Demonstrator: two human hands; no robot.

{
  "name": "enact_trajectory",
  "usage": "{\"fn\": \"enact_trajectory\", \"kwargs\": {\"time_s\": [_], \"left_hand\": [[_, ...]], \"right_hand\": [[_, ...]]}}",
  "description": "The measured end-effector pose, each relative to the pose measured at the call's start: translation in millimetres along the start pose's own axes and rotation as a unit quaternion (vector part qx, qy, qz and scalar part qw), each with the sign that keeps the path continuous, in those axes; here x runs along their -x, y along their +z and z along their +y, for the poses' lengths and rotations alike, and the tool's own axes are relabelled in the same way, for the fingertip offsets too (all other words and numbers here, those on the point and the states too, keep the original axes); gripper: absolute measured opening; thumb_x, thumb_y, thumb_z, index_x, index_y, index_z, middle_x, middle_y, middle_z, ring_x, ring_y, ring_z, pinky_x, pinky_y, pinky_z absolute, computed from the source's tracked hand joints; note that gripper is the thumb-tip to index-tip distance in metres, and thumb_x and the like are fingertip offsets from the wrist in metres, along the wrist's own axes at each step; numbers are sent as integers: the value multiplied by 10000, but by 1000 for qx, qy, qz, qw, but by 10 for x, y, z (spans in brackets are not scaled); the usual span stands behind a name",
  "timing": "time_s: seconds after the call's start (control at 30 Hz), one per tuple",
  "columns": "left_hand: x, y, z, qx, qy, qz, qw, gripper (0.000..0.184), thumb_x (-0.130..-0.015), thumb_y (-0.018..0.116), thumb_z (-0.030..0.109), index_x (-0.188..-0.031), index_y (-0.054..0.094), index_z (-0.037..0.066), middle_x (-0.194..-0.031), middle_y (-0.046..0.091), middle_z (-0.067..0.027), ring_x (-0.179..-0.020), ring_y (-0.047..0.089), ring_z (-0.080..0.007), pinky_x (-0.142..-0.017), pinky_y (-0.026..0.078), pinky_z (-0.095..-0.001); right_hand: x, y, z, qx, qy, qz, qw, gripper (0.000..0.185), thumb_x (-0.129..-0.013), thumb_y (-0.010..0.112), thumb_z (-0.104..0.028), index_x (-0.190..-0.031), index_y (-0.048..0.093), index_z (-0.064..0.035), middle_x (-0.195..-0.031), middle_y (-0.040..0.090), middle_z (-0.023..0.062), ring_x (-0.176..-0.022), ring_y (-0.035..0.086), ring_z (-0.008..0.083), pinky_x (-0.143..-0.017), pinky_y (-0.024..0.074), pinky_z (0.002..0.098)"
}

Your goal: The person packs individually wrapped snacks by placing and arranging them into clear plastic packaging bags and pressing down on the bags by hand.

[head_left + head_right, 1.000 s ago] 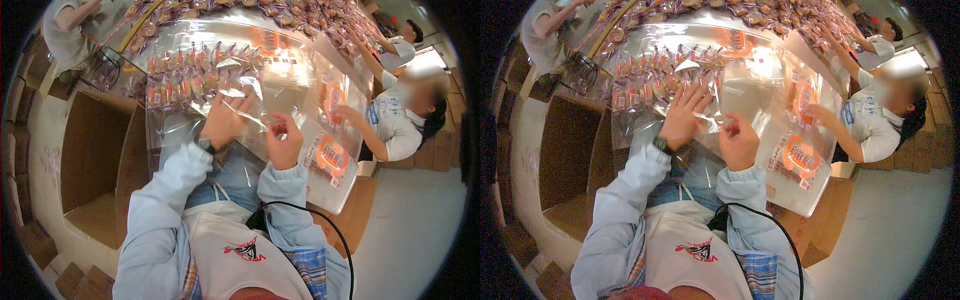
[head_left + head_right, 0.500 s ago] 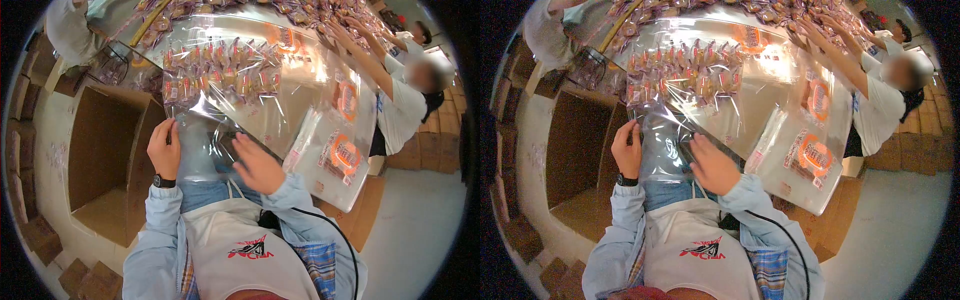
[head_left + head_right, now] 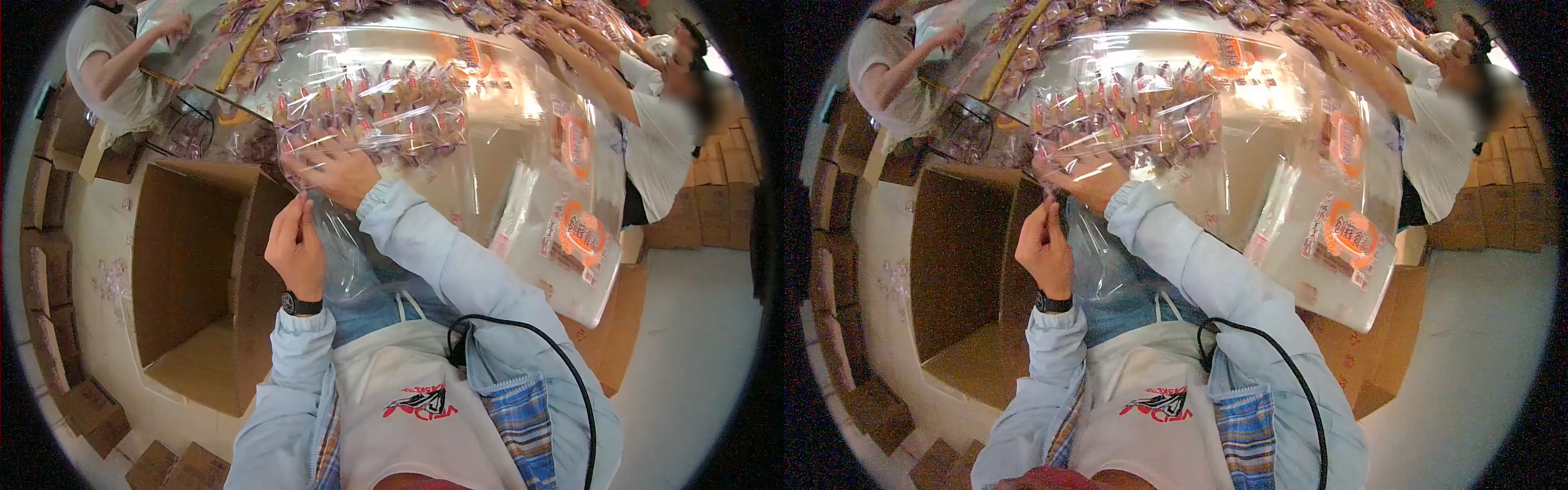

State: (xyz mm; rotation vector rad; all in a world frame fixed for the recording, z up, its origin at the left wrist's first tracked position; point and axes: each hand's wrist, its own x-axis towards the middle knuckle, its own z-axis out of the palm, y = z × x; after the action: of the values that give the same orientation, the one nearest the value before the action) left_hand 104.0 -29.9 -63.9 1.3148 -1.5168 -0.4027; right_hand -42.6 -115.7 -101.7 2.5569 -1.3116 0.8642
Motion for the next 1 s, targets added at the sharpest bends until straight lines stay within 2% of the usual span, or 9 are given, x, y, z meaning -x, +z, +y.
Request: {"fn": "enact_trajectory", "kwargs": {"time_s": [0.3,0.57,0.6,0.7,0.73,0.83,0.87,0.97,1.0], "left_hand": [[6,125,-57,39,47,6,998,183,-929,729,7,-1108,763,-9,-894,761,-192,-762,753,-234,-686,557,-305],[-126,153,-30,19,23,-19,999,163,-944,741,47,-1095,767,-9,-868,766,-123,-615,579,-83,-571,471,-241],[-108,158,-45,19,25,-16,999,162,-945,742,51,-1093,767,-9,-867,767,-114,-608,558,-72,-561,459,-235],[-42,142,-125,47,-11,-21,999,166,-940,748,55,-1092,767,-11,-881,770,-108,-608,566,-73,-554,451,-234],[-5,151,-167,38,6,-21,999,165,-940,748,54,-1090,767,-12,-881,770,-106,-607,562,-70,-552,448,-231],[-91,188,-178,23,46,-24,998,161,-938,746,49,-1085,767,-15,-884,772,-103,-606,560,-65,-553,446,-225],[-97,155,-120,19,36,-35,999,160,-939,744,45,-1084,767,-17,-888,773,-104,-608,566,-66,-558,451,-224],[-107,108,-106,10,17,-41,999,150,-945,734,41,-1078,768,-19,-894,775,-103,-615,577,-68,-568,461,-226],[-119,99,-115,8,15,-39,999,146,-947,731,40,-1075,769,-20,-895,776,-102,-617,581,-69,-570,464,-227]], "right_hand": [[-104,83,226,86,-6,-8,996,530,-910,580,-209,-1431,573,-303,-1446,596,56,-1380,524,377,-1141,435,514],[-194,-44,331,88,-4,41,995,509,-951,533,-206,-1458,531,-158,-1478,555,129,-1376,514,351,-1160,360,594],[-97,-88,302,101,23,15,995,584,-911,634,-281,-1467,522,-143,-1503,526,140,-1399,486,352,-1194,293,599],[-42,-521,269,83,155,-88,981,813,-799,802,-368,-1512,471,-161,-1524,486,113,-1443,429,321,-1220,270,560],[48,-436,393,61,140,-56,987,817,-766,827,-386,-1485,505,-168,-1481,527,109,-1417,456,328,-1222,254,569],[-79,-358,412,49,96,-1,994,701,-766,817,-395,-1388,577,-179,-1473,540,160,-1426,442,368,-1171,286,629],[-120,-375,386,71,82,10,994,538,-819,753,-340,-1318,618,-194,-1415,588,136,-1376,491,378,-1132,351,606],[-281,-125,370,75,17,72,994,400,-870,656,-273,-1261,649,-188,-1356,634,87,-1308,551,355,-1072,423,570],[-302,-171,300,21,39,24,999,359,-888,589,-225,-1237,667,-201,-1321,658,44,-1243,601,313,-1008,474,514]]}}
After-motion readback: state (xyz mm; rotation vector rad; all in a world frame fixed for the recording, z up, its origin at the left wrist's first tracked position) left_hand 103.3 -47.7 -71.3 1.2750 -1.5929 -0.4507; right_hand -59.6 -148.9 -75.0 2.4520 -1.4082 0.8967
